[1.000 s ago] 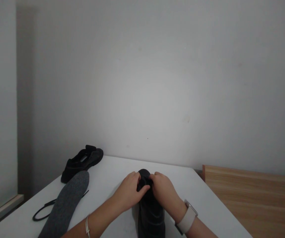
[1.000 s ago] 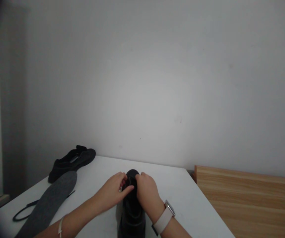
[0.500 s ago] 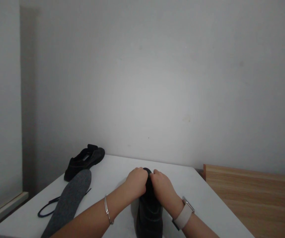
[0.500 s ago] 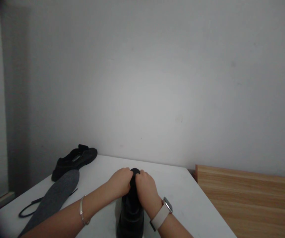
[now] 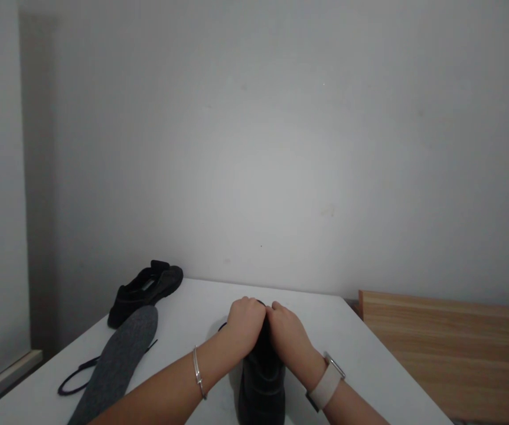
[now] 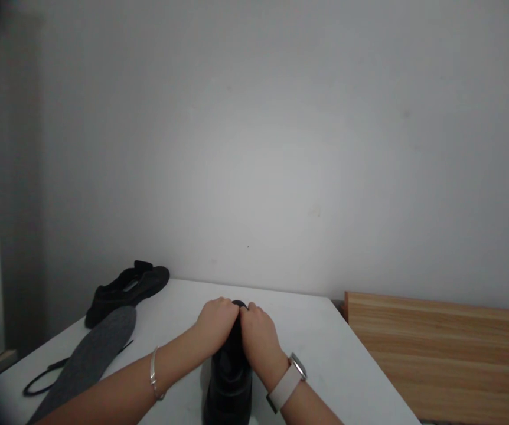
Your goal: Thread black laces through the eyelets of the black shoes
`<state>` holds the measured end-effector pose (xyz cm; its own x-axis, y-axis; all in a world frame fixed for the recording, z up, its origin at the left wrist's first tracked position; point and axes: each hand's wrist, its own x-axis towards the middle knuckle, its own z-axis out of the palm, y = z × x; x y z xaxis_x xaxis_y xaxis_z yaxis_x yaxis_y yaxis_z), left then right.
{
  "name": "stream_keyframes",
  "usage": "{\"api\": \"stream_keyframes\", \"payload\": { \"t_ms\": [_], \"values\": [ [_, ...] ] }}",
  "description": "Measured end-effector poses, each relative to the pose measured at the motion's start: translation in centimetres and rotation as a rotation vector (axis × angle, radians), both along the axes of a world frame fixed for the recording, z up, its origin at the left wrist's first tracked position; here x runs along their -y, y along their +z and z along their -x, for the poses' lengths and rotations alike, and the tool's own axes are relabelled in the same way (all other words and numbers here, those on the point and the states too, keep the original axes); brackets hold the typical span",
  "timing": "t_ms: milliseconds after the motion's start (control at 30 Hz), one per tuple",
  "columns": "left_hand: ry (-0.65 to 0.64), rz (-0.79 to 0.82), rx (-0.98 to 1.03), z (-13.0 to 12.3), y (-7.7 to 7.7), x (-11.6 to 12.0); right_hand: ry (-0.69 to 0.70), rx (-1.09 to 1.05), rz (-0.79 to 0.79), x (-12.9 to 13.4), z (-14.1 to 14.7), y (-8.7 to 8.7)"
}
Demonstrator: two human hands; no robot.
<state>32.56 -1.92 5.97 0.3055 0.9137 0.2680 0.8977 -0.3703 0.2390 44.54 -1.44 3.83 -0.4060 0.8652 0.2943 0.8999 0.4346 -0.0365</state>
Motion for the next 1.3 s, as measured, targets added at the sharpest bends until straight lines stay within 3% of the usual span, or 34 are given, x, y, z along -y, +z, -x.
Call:
{"api": "stream_keyframes", "payload": {
  "t_ms": [133,233,367,467,600,733,833,967,1100,1200,1300],
  "values": [
    [-0.030,-0.121,-0.021,1.1,1.0,0.4,0.046,-0.175,-0.062,-0.2,-0.4,0.2],
    [-0.178,-0.098,0.270,1.9,3.1,0.4,0.154,-0.478,-0.030,-0.6,-0.7,1.5],
    [-0.329,-0.148,0.733,2.6,7.5,0.8,0.371,-0.935,0.049,-0.9,-0.8,5.2],
    [-0.386,-0.204,0.978,3.1,10.3,1.1,0.487,-1.153,-0.009,-0.3,-0.9,8.6],
    [-0.364,-0.236,1.070,4.0,11.6,0.6,0.555,-1.323,-0.178,0.9,-1.1,12.2],
    [-0.161,-0.309,0.788,5.1,10.7,-0.2,0.533,-1.352,-0.266,1.4,-1.9,13.2],
    [-0.073,-0.261,0.534,5.8,9.0,-0.3,0.378,-1.117,-0.288,0.9,-2.8,11.8],
    [-0.122,-0.051,0.349,6.2,5.0,-0.3,0.212,-0.688,-0.136,0.0,-3.3,7.9],
    [-0.202,0.219,0.262,6.2,0.7,-0.6,0.111,-0.375,0.216,-0.4,-3.3,4.0],
    [-0.267,0.333,0.345,6.3,-0.8,-0.9,0.101,-0.293,0.316,-0.5,-3.5,2.7],
    [-0.283,0.260,0.460,6.4,-0.9,-0.7,0.154,-0.343,0.251,-0.6,-3.7,2.5]
  ]
}}
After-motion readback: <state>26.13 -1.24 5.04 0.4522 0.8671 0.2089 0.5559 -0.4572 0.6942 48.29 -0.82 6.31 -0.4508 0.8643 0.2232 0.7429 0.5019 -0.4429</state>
